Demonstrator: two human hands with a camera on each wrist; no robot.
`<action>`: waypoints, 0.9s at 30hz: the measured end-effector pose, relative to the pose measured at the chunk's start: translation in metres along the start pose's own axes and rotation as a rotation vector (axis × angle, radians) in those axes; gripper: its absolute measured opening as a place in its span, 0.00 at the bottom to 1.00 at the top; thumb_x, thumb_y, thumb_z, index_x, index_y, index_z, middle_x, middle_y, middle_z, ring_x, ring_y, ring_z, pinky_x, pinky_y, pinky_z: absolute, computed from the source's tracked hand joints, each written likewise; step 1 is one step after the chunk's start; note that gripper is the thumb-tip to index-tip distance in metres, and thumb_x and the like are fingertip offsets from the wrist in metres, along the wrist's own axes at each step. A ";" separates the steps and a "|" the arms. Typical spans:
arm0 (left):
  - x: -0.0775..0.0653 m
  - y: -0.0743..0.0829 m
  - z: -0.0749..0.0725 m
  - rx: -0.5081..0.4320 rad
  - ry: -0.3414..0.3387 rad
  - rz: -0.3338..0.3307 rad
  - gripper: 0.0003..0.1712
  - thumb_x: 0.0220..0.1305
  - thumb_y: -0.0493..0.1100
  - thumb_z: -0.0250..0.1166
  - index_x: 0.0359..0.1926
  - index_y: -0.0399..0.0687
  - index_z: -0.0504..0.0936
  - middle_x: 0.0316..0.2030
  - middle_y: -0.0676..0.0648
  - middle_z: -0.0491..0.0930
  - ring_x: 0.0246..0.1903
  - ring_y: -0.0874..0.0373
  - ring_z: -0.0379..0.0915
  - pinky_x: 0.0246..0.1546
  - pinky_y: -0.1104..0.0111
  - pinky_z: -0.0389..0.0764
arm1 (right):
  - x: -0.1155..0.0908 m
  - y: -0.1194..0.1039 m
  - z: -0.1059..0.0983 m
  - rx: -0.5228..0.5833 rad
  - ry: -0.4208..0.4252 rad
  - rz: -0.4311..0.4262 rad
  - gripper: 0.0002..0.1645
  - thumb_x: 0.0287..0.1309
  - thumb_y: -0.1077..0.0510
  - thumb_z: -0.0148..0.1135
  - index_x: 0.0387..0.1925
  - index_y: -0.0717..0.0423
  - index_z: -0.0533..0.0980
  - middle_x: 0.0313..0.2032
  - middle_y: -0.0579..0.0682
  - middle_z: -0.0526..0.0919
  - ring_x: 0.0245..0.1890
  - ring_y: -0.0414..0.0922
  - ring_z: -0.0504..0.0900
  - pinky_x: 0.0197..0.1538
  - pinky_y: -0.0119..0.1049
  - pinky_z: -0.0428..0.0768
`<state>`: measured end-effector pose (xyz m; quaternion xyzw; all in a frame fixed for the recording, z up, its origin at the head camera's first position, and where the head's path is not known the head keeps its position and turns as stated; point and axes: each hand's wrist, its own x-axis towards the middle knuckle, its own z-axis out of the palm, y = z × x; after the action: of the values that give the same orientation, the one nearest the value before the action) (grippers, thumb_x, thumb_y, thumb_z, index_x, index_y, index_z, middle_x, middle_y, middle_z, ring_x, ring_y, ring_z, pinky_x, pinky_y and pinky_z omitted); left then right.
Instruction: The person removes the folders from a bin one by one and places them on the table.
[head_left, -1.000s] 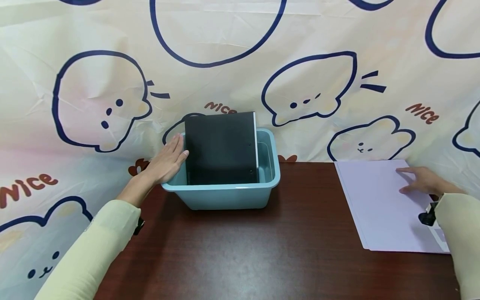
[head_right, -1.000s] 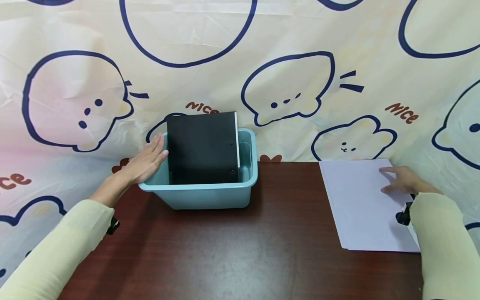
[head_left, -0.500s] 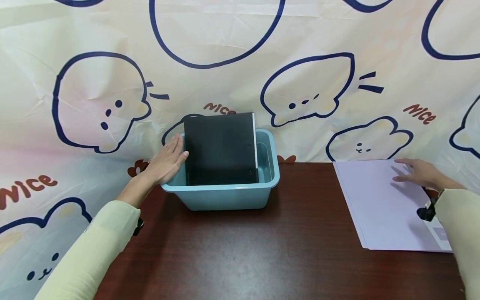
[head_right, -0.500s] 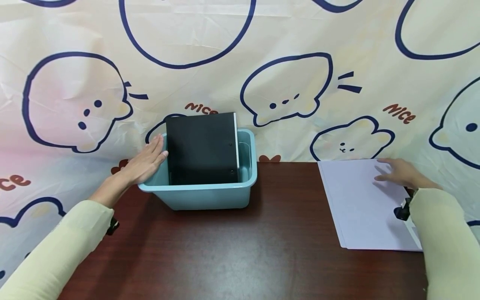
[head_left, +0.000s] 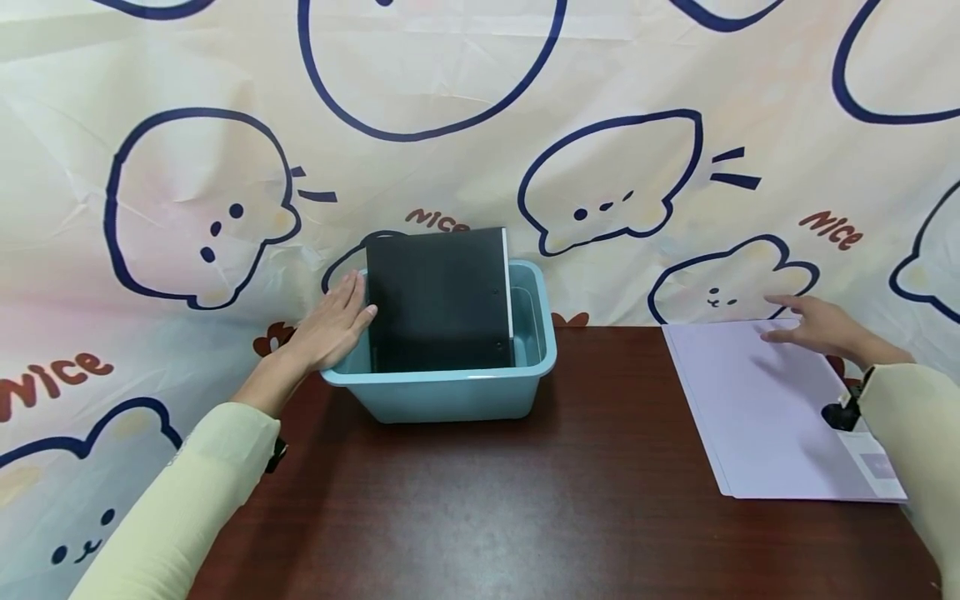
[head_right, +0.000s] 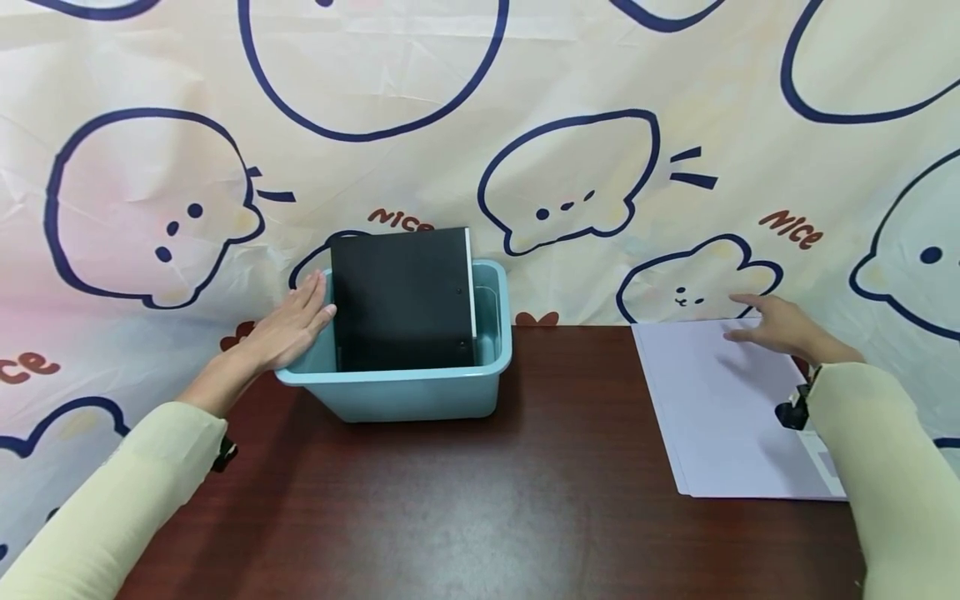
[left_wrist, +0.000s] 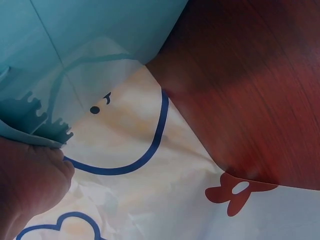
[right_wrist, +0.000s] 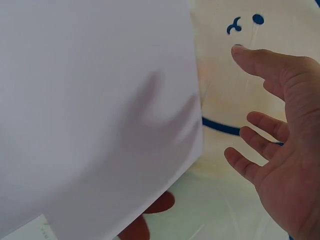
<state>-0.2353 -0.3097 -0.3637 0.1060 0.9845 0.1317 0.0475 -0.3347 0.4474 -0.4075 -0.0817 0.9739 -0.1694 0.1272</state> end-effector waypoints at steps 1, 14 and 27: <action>0.000 0.000 0.000 0.004 0.001 0.000 0.45 0.86 0.57 0.38 0.83 0.35 0.29 0.84 0.34 0.27 0.83 0.36 0.22 0.82 0.43 0.30 | 0.001 -0.002 0.000 0.000 0.007 -0.008 0.67 0.60 0.33 0.74 0.80 0.70 0.52 0.73 0.85 0.52 0.67 0.86 0.56 0.62 0.83 0.63; 0.001 -0.001 0.001 0.000 0.003 0.004 0.45 0.86 0.57 0.38 0.83 0.35 0.29 0.84 0.34 0.27 0.83 0.36 0.22 0.81 0.43 0.29 | 0.009 -0.027 -0.003 0.018 0.042 -0.058 0.63 0.63 0.36 0.73 0.83 0.63 0.51 0.77 0.79 0.49 0.73 0.83 0.51 0.66 0.83 0.56; 0.000 -0.001 0.001 0.000 0.003 0.006 0.45 0.86 0.59 0.37 0.83 0.36 0.28 0.84 0.34 0.27 0.83 0.36 0.23 0.81 0.43 0.30 | 0.013 -0.065 -0.008 0.037 0.076 -0.118 0.60 0.64 0.37 0.73 0.83 0.57 0.55 0.78 0.76 0.54 0.73 0.81 0.57 0.66 0.83 0.59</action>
<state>-0.2357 -0.3100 -0.3650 0.1089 0.9842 0.1322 0.0459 -0.3418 0.3871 -0.3799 -0.1300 0.9682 -0.1976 0.0816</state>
